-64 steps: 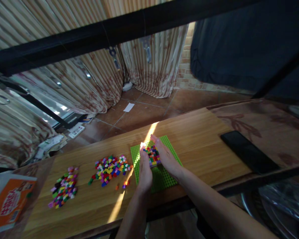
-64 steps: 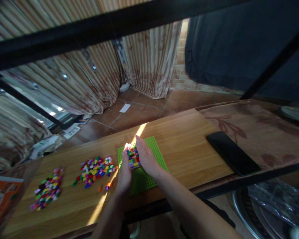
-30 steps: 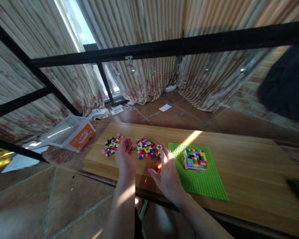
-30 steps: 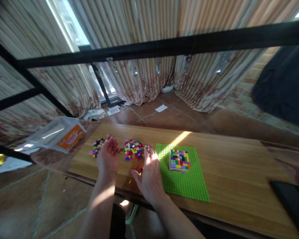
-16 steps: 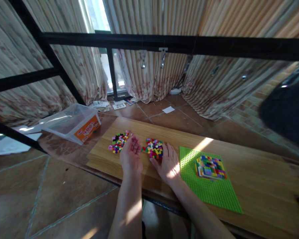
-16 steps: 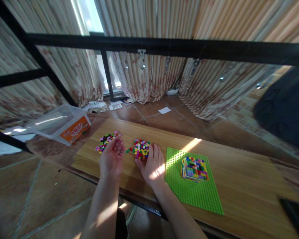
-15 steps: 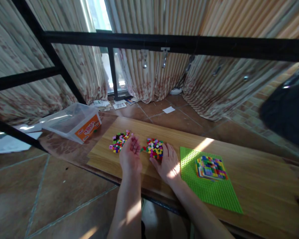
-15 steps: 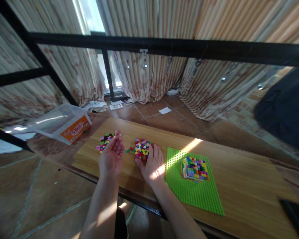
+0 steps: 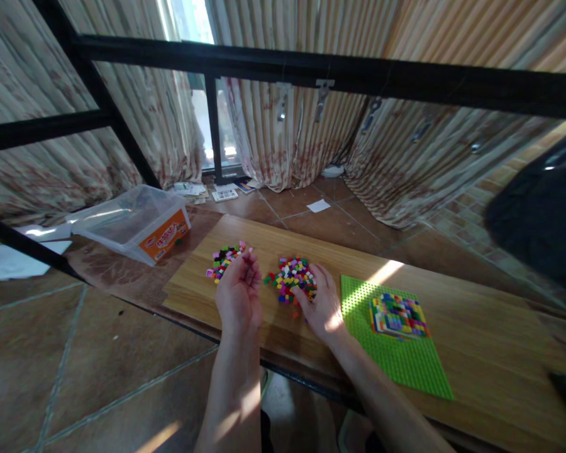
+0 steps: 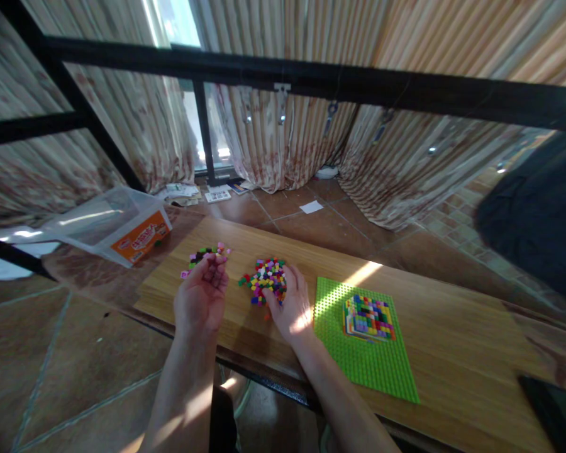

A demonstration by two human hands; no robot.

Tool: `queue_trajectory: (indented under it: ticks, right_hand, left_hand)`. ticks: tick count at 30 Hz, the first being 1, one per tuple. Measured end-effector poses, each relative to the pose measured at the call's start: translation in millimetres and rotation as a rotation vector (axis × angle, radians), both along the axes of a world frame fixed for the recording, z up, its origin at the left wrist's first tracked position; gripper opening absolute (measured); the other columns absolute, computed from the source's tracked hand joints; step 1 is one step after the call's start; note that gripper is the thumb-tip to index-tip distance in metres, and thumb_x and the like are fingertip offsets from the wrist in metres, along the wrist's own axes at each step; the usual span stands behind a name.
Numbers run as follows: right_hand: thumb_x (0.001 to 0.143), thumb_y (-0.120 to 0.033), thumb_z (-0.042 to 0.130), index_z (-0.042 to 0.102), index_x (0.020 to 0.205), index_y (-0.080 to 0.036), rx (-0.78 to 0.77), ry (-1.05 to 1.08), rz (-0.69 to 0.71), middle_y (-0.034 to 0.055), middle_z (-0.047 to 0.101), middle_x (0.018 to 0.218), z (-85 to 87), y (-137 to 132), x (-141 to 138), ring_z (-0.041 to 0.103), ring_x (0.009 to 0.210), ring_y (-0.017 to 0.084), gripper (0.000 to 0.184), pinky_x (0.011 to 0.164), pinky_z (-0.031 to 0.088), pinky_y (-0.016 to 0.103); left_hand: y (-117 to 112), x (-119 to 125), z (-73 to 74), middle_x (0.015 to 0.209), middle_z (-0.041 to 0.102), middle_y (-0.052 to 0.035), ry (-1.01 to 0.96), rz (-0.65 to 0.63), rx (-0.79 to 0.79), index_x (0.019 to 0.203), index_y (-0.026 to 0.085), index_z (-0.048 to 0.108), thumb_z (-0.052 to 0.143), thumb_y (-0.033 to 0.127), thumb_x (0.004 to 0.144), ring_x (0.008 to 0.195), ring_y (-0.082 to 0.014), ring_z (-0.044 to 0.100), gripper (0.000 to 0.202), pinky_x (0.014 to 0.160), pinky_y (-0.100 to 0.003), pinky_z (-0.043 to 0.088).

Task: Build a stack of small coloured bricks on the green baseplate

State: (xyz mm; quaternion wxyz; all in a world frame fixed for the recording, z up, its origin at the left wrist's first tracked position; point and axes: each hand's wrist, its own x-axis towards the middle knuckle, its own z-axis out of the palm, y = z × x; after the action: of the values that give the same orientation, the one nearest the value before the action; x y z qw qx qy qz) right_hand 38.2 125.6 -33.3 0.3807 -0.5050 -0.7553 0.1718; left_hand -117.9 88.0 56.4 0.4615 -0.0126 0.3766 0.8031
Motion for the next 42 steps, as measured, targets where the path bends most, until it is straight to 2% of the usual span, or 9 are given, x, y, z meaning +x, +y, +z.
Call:
queue_trajectory:
  ticks: [3, 8, 15, 21, 26, 32, 36, 39, 42]
  right_hand:
    - [0.090, -0.045, 0.050, 0.060, 0.122, -0.018, -0.002, 0.038, -0.076, 0.0163, 0.055, 0.128, 11.6, 10, 11, 0.053, 0.119, 0.030, 0.043, 0.101, 0.044, 0.050]
    - [0.088, -0.032, 0.055, 0.073, 0.088, -0.024, -0.040, -0.016, 0.073, 0.0072, 0.067, 0.096, 23.0, -1, 15, 0.062, 0.095, 0.024, 0.020, 0.087, 0.051, 0.041]
    - [0.083, -0.021, 0.062, 0.075, 0.092, -0.023, 0.007, -0.233, 0.261, 0.0087, 0.067, 0.092, 14.0, -20, -13, 0.057, 0.091, 0.027, 0.016, 0.081, 0.051, 0.042]
    - [0.085, -0.018, 0.061, 0.074, 0.086, -0.019, 0.033, -0.311, 0.223, 0.0111, 0.066, 0.091, 11.8, -16, -28, 0.055, 0.091, 0.027, 0.013, 0.083, 0.050, 0.043]
    - [0.088, -0.015, 0.056, 0.070, 0.087, -0.018, 0.032, -0.209, 0.182, 0.0104, 0.068, 0.092, 24.7, -24, -26, 0.059, 0.092, 0.026, 0.014, 0.083, 0.050, 0.040]
    - [0.088, -0.022, 0.058, 0.069, 0.093, -0.022, -0.110, 0.253, 0.130, 0.0026, 0.072, 0.084, 71.9, -29, 25, 0.066, 0.074, 0.016, 0.012, 0.068, 0.052, 0.029]
    - [0.076, -0.022, 0.071, 0.073, 0.084, -0.023, -0.081, 0.552, -0.100, 0.0003, 0.073, 0.079, 101.6, -8, 83, 0.066, 0.071, 0.015, 0.008, 0.067, 0.054, 0.029]
    - [0.069, -0.020, 0.077, 0.074, 0.078, -0.023, -0.072, 0.740, -0.223, -0.0007, 0.072, 0.074, 108.6, 7, 124, 0.064, 0.064, 0.012, 0.010, 0.060, 0.052, 0.025]
    - [0.066, -0.021, 0.079, 0.075, 0.077, -0.022, -0.150, 0.861, -0.263, -0.0006, 0.072, 0.072, 100.2, 12, 154, 0.064, 0.063, 0.011, 0.012, 0.059, 0.052, 0.024]
  left_hand:
    - [-2, -4, 1.1, 0.072, 0.068, 0.0000, -0.015, 0.007, -0.006, 0.078, 0.013, 0.067, 0.066, 0.018, 0.076, 0.059, -0.0038, 0.059, 0.005, 0.060, -0.015, 0.043]
    - [-3, -6, 3.4, 0.072, 0.067, -0.0003, -0.045, -0.001, 0.000, 0.079, 0.013, 0.067, 0.062, 0.016, 0.080, 0.057, -0.0035, 0.057, 0.007, 0.059, -0.014, 0.044]
    - [-6, -3, 6.0, 0.072, 0.067, -0.0002, -0.051, -0.029, 0.024, 0.079, 0.013, 0.068, 0.061, 0.015, 0.081, 0.059, -0.0040, 0.057, 0.007, 0.059, -0.015, 0.043]
    - [-4, -5, 6.1, 0.070, 0.067, -0.0002, -0.058, -0.033, -0.004, 0.080, 0.012, 0.068, 0.057, 0.012, 0.083, 0.057, -0.0037, 0.058, 0.011, 0.057, -0.014, 0.044]
    - [-2, -2, 5.7, 0.070, 0.067, -0.0001, -0.032, -0.084, -0.014, 0.080, 0.012, 0.067, 0.058, 0.014, 0.082, 0.057, -0.0041, 0.059, 0.010, 0.058, -0.014, 0.045]
    - [3, 23, 0.0, 0.072, 0.069, -0.0006, 0.086, -0.222, -0.065, 0.078, 0.012, 0.069, 0.068, 0.018, 0.072, 0.063, -0.0059, 0.061, 0.009, 0.062, -0.015, 0.047]
    - [6, 61, -10.1, 0.076, 0.071, -0.0022, 0.234, -0.425, -0.090, 0.077, 0.013, 0.071, 0.078, 0.024, 0.062, 0.066, -0.0079, 0.061, 0.020, 0.064, -0.018, 0.046]
    - [6, 91, -16.7, 0.073, 0.070, -0.0025, 0.404, -0.571, -0.112, 0.076, 0.014, 0.072, 0.075, 0.029, 0.065, 0.063, -0.0084, 0.058, 0.019, 0.063, -0.020, 0.044]
    - [7, 118, -20.0, 0.076, 0.071, -0.0042, 0.581, -0.712, -0.102, 0.079, 0.015, 0.072, 0.071, 0.030, 0.070, 0.067, -0.0118, 0.060, 0.018, 0.064, -0.022, 0.044]
